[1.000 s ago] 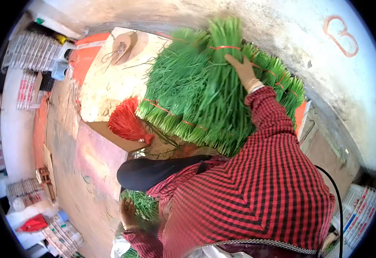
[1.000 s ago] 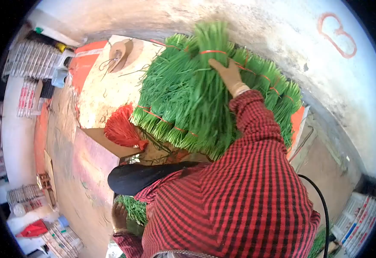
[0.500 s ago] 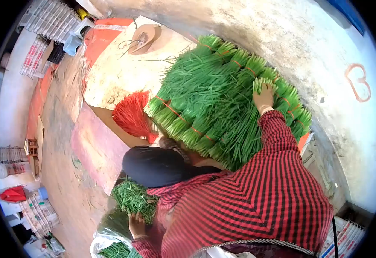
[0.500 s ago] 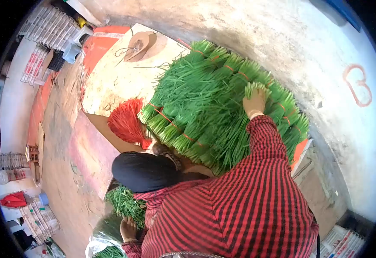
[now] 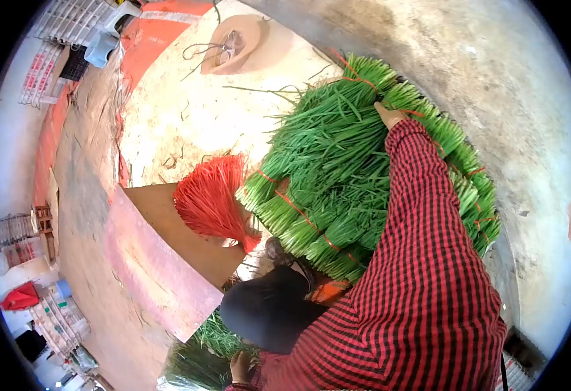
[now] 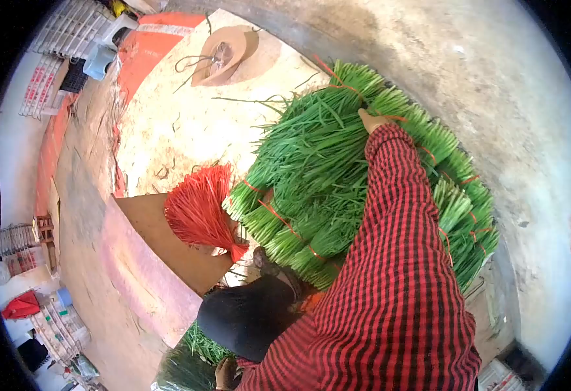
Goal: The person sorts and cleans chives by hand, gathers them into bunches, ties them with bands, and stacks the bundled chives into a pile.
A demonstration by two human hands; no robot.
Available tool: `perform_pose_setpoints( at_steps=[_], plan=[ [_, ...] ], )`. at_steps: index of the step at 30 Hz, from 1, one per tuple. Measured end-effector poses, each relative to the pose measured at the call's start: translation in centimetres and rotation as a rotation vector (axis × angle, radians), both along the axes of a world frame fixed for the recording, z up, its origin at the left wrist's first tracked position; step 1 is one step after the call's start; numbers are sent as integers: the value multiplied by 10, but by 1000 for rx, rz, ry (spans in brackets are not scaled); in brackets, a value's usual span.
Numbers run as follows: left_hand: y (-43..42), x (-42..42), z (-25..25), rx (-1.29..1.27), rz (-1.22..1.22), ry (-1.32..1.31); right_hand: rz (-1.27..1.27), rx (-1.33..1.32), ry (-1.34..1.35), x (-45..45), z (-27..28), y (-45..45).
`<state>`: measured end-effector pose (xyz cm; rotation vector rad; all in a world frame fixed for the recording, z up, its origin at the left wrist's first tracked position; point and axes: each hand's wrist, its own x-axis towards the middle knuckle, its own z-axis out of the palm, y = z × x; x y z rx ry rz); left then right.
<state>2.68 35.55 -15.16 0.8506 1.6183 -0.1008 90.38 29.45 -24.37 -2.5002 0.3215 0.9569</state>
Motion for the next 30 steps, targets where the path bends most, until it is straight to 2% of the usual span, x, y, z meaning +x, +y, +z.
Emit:
perform_pose_setpoints(
  at_steps=[1, 2, 3, 5, 6, 7, 9, 12, 14, 16, 18, 19, 20, 22, 24, 25, 26, 27, 30],
  plan=[
    [1, 16, 7, -128, 432, -112, -1, -45, 40, -3, 12, 9],
    [4, 25, 11, -60, 305, 37, -1, -89, 81, -10, 35, 22],
    [7, 32, 10, -69, 306, 52, -1, -100, 93, -16, 26, 30],
    [10, 41, 4, -43, 208, 28, -466, -68, -66, -23, 15, 36],
    [13, 40, 1, -50, 205, 32, -527, 82, -84, -33, 24, 34],
    [15, 40, -3, -83, 201, 19, -530, 76, -85, -36, 14, 29],
    [18, 40, -12, -124, 188, 4, -428, 333, -357, -41, -1, 20],
    [18, 41, -15, -113, 134, 42, -313, 309, -437, -42, 4, 24],
    [22, 51, -6, -134, 183, 28, -246, 271, -492, -41, 0, 25],
    [27, 50, -7, -148, 201, 23, -187, 493, -563, -39, -9, 25],
    [38, 40, -11, 686, -1348, -75, -232, 292, -398, -30, -20, 27],
    [38, 39, -15, 688, -1354, -83, -233, 221, -317, -25, -21, 24],
    [37, 36, -19, 566, -1119, -59, -241, 218, -323, -19, -20, 20],
    [33, 33, -24, 316, -652, -15, -30, 171, -50, -15, 1, 12],
    [31, 30, -31, 64, -181, 29, 15, 155, -146, -12, 5, -6],
    [30, 34, -31, 28, -86, 35, 68, 138, -227, -14, 2, -18],
    [30, 37, -30, 25, -78, 30, 162, 99, -488, -17, -5, -37],
    [30, 39, -29, 31, -88, 26, 202, -63, -916, -25, -18, -51],
    [29, 37, -27, 47, -126, 31, 201, -160, -1081, -43, 13, -88]
  ],
)
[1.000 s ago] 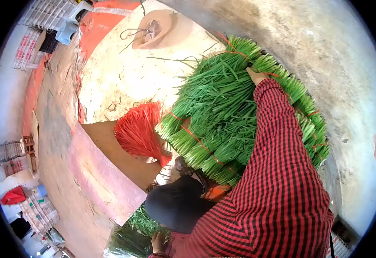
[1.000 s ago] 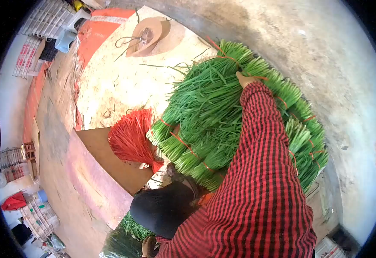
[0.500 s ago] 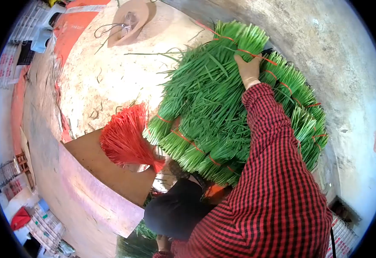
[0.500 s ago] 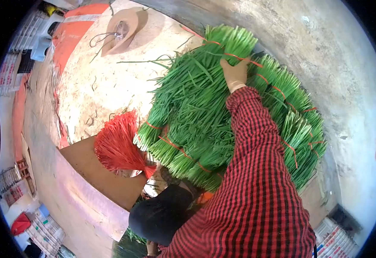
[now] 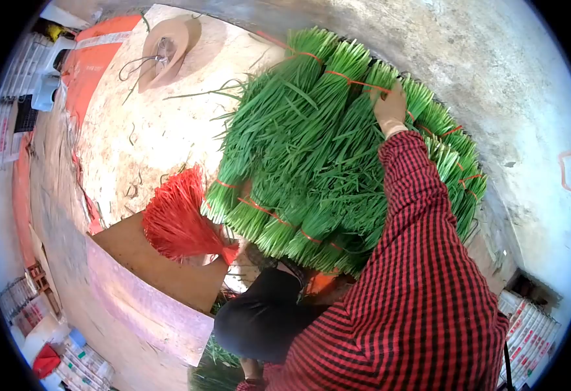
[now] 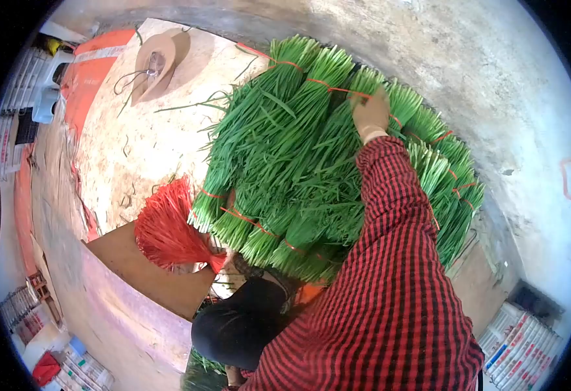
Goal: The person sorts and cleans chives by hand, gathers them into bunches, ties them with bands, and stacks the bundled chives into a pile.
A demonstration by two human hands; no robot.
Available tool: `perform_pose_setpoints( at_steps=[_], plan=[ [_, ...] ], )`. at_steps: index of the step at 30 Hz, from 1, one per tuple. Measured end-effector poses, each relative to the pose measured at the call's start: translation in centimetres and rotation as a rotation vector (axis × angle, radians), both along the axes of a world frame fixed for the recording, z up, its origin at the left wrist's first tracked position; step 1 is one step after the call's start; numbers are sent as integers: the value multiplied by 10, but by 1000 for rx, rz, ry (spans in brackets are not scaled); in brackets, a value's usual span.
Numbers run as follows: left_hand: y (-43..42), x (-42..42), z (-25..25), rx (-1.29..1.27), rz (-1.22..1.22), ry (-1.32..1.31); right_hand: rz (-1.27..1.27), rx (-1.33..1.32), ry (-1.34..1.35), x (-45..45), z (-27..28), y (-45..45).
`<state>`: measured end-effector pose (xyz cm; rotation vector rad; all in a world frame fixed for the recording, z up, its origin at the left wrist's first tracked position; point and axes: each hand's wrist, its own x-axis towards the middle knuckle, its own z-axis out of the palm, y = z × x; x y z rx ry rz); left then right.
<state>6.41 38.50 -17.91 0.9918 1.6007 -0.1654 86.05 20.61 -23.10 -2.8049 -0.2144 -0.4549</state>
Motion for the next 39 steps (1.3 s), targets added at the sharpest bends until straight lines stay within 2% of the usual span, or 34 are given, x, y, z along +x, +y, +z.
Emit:
perform_pose_setpoints(
  at_steps=[2, 3, 5, 6, 8, 11, 12, 14, 17, 19, 21, 22, 24, 25, 26, 27, 29, 30, 32, 33, 36, 39],
  plan=[
    [-1, -3, 1, 10, -20, 10, -318, 250, 777, -9, 19, -7],
    [-2, -4, 2, 14, -25, 15, -319, 252, 776, -4, 10, -6],
    [-2, -2, 2, 22, -41, 24, -244, 43, 906, 5, -15, -4],
    [-3, 1, 3, 17, -42, 28, -309, 14, 1090, 3, 6, 13],
    [-4, 7, 2, 15, -37, 34, -301, 6, 1114, 19, -18, 16],
    [-5, 19, 0, -3, -39, 57, -382, 23, 1073, 9, -23, 31],
    [-2, 25, 0, -9, -40, 60, -355, 181, 870, -2, -19, 30],
    [0, 34, 1, -19, -55, 75, -236, 227, 705, 0, -30, 23],
    [3, 41, 3, -27, -88, 85, -168, 279, 608, -11, -13, 46],
    [5, 46, 4, -24, -106, 81, -203, 360, 828, -1, -35, 44],
    [4, 50, 3, -17, -95, 74, -274, 146, 814, 11, -54, 52],
    [5, 50, 3, -16, -94, 71, -267, 147, 816, 13, -54, 49],
    [4, 51, 3, -14, -70, 63, -170, 54, 825, 21, -49, 33],
    [1, 51, 3, -14, -56, 61, -88, 106, 750, 25, -44, 20],
    [0, 50, 2, -12, -40, 59, 56, 49, 668, 31, -38, 4],
    [-2, 49, 3, -12, -34, 58, 94, -189, 698, 40, -38, -13],
    [-4, 48, 7, -10, -41, 55, 84, -489, 508, 28, -40, -35],
    [-3, 51, 8, -11, -49, 44, 83, -494, 514, 19, -39, -42],
    [-2, 50, 14, 6, -70, 21, 255, -807, 422, -2, -31, -56],
    [0, 51, 18, 17, -84, 13, 256, -807, 433, -9, -24, -61],
    [4, 54, 35, 152, -307, -21, 249, -762, 456, -19, 9, -68],
    [18, 82, 64, 620, -1189, 5, 215, -769, 477, -23, 0, -84]
  ],
)
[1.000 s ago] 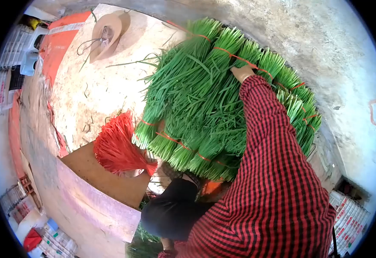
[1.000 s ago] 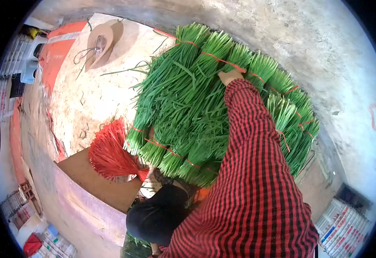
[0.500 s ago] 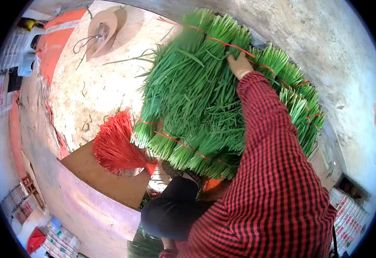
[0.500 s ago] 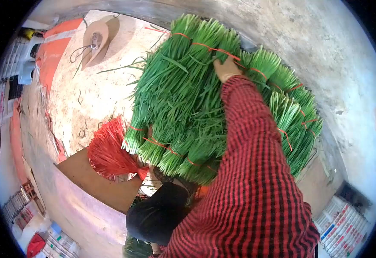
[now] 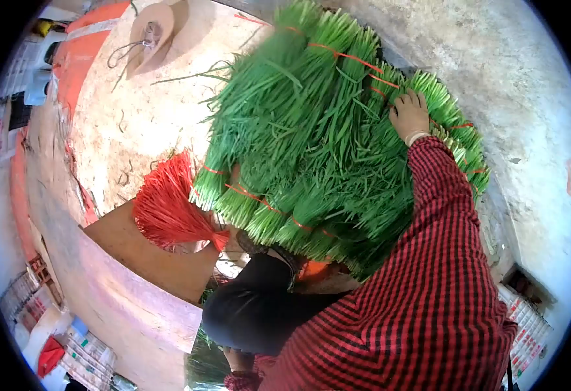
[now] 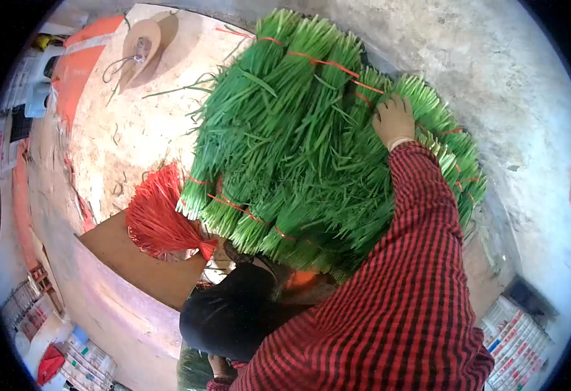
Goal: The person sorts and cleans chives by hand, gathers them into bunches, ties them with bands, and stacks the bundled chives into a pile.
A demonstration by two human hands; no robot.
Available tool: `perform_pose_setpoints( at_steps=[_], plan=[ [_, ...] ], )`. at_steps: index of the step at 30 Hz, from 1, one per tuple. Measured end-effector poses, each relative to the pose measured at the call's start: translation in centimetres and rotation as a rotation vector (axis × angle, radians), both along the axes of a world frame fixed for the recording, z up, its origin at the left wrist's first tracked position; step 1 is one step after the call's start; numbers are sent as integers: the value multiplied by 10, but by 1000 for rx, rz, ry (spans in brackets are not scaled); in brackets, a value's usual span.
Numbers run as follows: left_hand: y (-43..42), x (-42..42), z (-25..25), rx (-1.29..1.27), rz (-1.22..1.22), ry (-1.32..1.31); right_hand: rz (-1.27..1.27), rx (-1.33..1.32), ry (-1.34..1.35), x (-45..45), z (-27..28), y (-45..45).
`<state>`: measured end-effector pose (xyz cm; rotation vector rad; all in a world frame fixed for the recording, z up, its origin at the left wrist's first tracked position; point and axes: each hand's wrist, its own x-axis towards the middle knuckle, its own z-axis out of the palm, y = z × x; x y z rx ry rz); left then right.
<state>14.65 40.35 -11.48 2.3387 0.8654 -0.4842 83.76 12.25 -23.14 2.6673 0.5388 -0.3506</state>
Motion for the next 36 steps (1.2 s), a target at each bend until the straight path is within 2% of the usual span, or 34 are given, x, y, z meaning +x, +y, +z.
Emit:
perform_pose_setpoints(
  at_steps=[2, 4, 6, 8, 9, 10, 12, 14, 15, 17, 18, 19, 20, 21, 22, 24, 26, 28, 29, 32, 33, 34, 36],
  plan=[
    [-3, -18, -7, 38, -50, -35, 9, -43, 20, 6, -8, 11],
    [-14, -30, -18, -313, 444, -89, 0, -288, 195, 20, -4, 32],
    [-23, -41, -30, -662, 1058, -161, 39, -368, 270, 24, 6, 39],
    [-31, -45, -36, -657, 1353, -137, -268, 208, 315, 17, 18, 37],
    [-29, -85, -64, -587, 1066, -132, -275, 206, 306, 9, 25, 33],
    [-28, -126, -93, -481, 802, -149, -195, 378, 191, -5, 34, 27],
    [-23, -118, -90, -689, 1151, -54, -32, 711, -40, -45, 50, 9],
    [-18, -150, -113, -421, 617, -121, 17, 767, -259, -83, 81, -16],
    [-15, -137, -106, -410, 634, -108, -61, 798, -314, -98, 85, -37],
    [-12, -64, -56, -589, 1054, 2, -148, 827, -378, -127, 83, -84],
    [-11, -22, -28, -639, 1281, 42, -373, 872, -405, -143, 74, -103],
    [-8, -28, -34, -678, 1225, 3, -597, 914, -430, -156, 63, -118],
    [-4, -35, -43, -715, 1169, -38, -600, 920, -440, -169, 40, -130],
    [-1, -50, -59, -714, 1158, -47, -799, 960, -286, -183, 12, -139],
    [0, -75, -83, -497, 760, -176, -991, 992, -124, -189, 1, -144],
    [-2, -80, -94, -278, 360, -305, -998, 917, -83, -190, 13, -116],
    [-6, -63, -79, -657, 1069, -185, -1003, 845, -37, -186, 36, -91],
    [-7, -53, -66, -679, 1111, -107, -918, 507, 168, -173, 66, -83],
    [-7, -49, -61, -701, 1160, -21, -923, 531, 208, -169, 76, -86],
    [3, -138, -150, -512, 530, -147, -928, 669, 227, -172, 78, -101],
    [2, -135, -141, -525, 542, -187, -850, 794, 269, -181, 104, -91],
    [1, -126, -132, -562, 595, -196, -853, 795, 268, -182, 122, -78],
    [-3, -120, -113, -677, 776, -182, -671, 923, 190, -190, 148, -48]
  ],
)
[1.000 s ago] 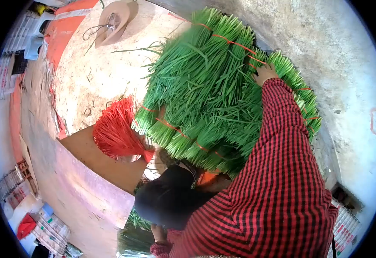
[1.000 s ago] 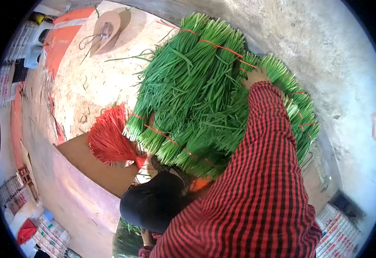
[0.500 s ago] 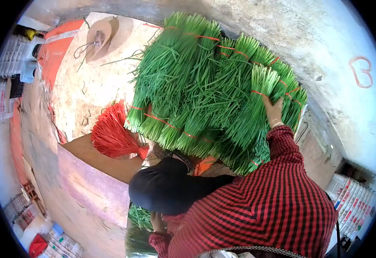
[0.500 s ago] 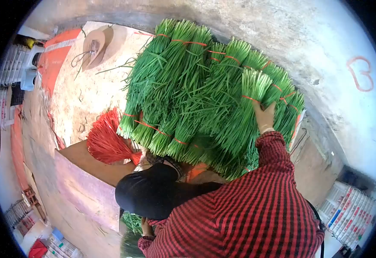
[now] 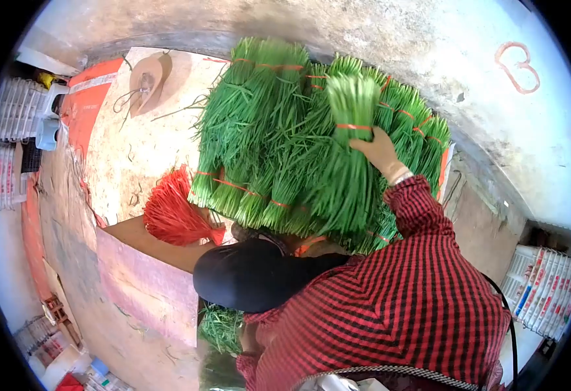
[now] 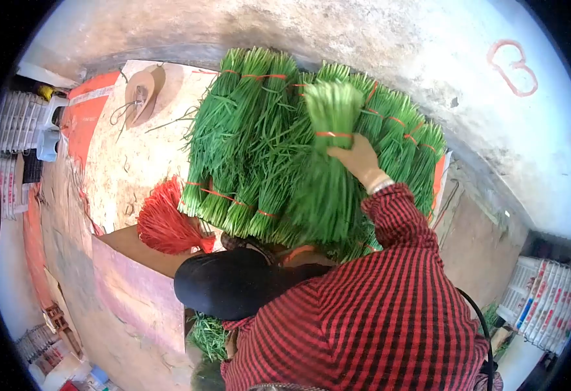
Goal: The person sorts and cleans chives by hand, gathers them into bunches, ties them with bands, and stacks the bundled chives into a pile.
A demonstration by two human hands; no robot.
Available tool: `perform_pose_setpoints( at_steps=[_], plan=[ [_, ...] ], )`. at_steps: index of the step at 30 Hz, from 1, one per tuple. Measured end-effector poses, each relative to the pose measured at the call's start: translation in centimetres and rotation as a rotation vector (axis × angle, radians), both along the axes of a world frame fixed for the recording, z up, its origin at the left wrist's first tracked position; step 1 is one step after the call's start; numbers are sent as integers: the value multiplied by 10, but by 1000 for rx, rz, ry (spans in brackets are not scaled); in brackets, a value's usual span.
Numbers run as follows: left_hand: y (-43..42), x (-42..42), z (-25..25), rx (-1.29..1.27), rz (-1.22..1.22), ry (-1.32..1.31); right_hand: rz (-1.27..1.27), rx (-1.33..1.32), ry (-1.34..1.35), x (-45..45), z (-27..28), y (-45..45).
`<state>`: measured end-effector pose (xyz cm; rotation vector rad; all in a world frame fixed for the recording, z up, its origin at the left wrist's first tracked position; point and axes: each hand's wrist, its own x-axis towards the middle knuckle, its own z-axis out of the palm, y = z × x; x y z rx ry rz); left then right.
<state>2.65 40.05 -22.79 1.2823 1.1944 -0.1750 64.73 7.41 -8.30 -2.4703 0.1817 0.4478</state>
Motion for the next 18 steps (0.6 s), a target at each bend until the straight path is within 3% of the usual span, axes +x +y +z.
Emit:
perform_pose_setpoints(
  at_steps=[4, 6, 9, 12, 14, 16, 17, 18],
  plan=[
    [-3, 31, 39, -149, 199, 15, 164, 423, -315, 36, 29, 54],
    [-6, 40, 52, -176, 247, -3, 225, 467, -468, 58, 48, 79],
    [-17, 54, 68, -184, 319, -12, 142, 506, -401, 90, 58, 102],
    [-33, 62, 77, -122, 400, 83, 141, 382, -496, 145, -11, 94],
    [-35, 17, 42, 108, -8, -44, -65, 173, -189, 154, -48, 89],
    [-43, 13, 41, 28, 143, -8, 36, 0, 244, 162, -93, 83],
    [-48, 9, 44, -11, 221, 16, 155, -20, 309, 157, -101, 80],
    [-52, 5, 47, -49, 298, 42, 200, -76, 151, 145, -94, 85]
  ],
)
